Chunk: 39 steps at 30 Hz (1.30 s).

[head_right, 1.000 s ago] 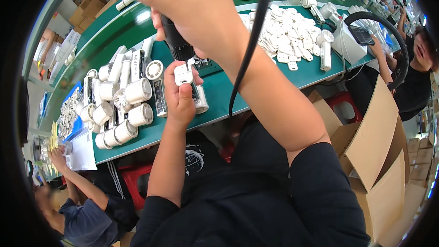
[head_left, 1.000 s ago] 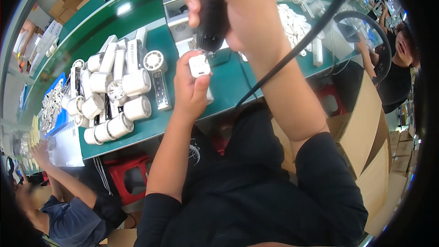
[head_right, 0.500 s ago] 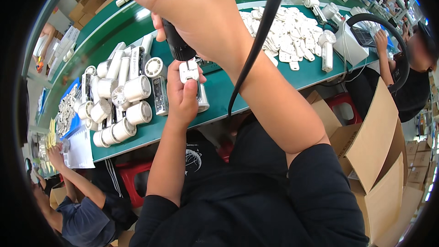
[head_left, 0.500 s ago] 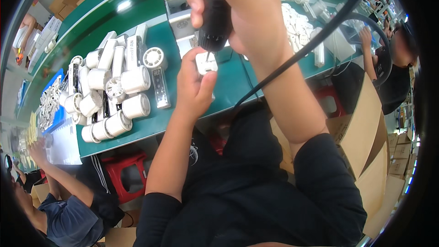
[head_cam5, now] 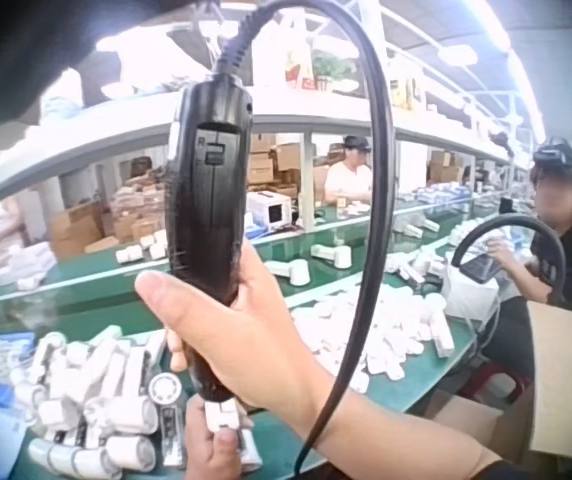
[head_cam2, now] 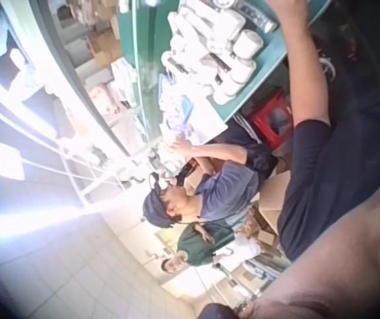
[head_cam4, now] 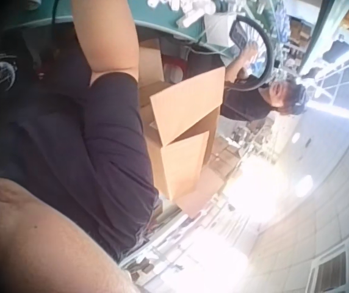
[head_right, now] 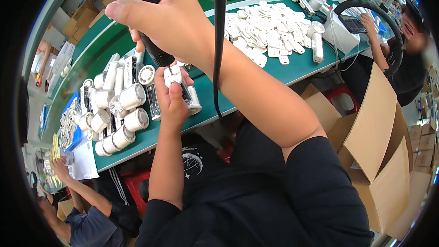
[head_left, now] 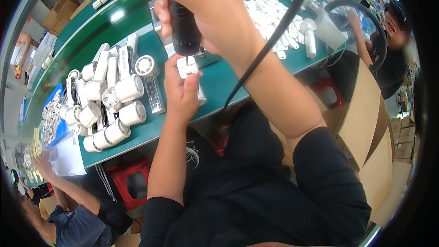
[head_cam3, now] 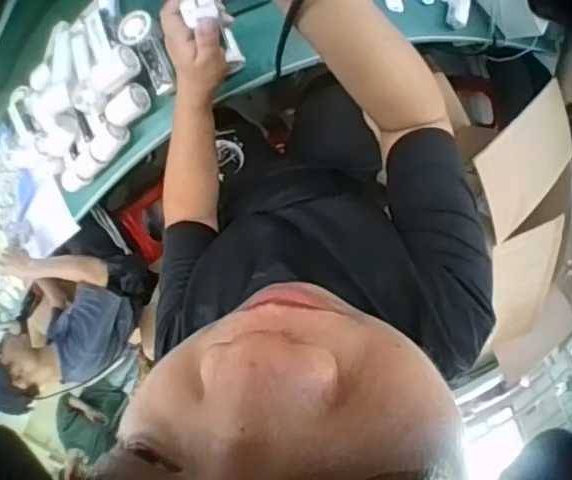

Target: The person assembles portable fans by attaching bottom covers onto the fan bodies, securing them with an electric screwdriver, testing the fans, and placing the assembled fans into a cardboard box.

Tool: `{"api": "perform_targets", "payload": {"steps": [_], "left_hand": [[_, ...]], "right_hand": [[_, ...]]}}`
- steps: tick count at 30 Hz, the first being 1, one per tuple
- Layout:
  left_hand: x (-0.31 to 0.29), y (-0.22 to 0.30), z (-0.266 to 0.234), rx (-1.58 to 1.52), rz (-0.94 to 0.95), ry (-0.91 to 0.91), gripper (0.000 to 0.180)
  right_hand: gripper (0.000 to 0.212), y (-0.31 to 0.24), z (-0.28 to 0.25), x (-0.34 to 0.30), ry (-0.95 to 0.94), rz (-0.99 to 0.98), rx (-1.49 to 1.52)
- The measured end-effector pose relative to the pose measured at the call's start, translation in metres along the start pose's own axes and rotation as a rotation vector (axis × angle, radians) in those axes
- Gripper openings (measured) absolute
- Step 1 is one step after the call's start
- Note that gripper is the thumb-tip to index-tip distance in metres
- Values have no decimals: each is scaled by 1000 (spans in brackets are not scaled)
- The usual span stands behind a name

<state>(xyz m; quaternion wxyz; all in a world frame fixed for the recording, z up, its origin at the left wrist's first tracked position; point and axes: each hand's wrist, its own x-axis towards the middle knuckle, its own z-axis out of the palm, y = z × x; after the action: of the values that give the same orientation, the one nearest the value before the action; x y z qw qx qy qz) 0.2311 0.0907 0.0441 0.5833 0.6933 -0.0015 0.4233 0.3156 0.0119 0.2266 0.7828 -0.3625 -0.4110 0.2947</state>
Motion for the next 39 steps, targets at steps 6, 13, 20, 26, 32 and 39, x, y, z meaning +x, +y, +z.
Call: {"api": "perform_targets", "payload": {"steps": [6,13,20,26,32,39], "left_hand": [[-7,-7,-5,-43,-78,43,53],[-1,3,-2,19,12,22,60],[-3,-4,-2,60,20,29,58],[-1,-2,3,82,7,49,59],[0,1,1,50,-24,21,60],[3,-8,-6,27,-5,-10,65]], "right_hand": [[29,23,-5,3,26,-145,-1],[67,15,-3,-2,-119,-119,50],[63,9,-6,-4,-157,-68,17],[55,20,-9,3,-155,-121,-38],[56,15,-16,1,-207,-59,45],[38,20,-17,3,-233,-93,111]]}}
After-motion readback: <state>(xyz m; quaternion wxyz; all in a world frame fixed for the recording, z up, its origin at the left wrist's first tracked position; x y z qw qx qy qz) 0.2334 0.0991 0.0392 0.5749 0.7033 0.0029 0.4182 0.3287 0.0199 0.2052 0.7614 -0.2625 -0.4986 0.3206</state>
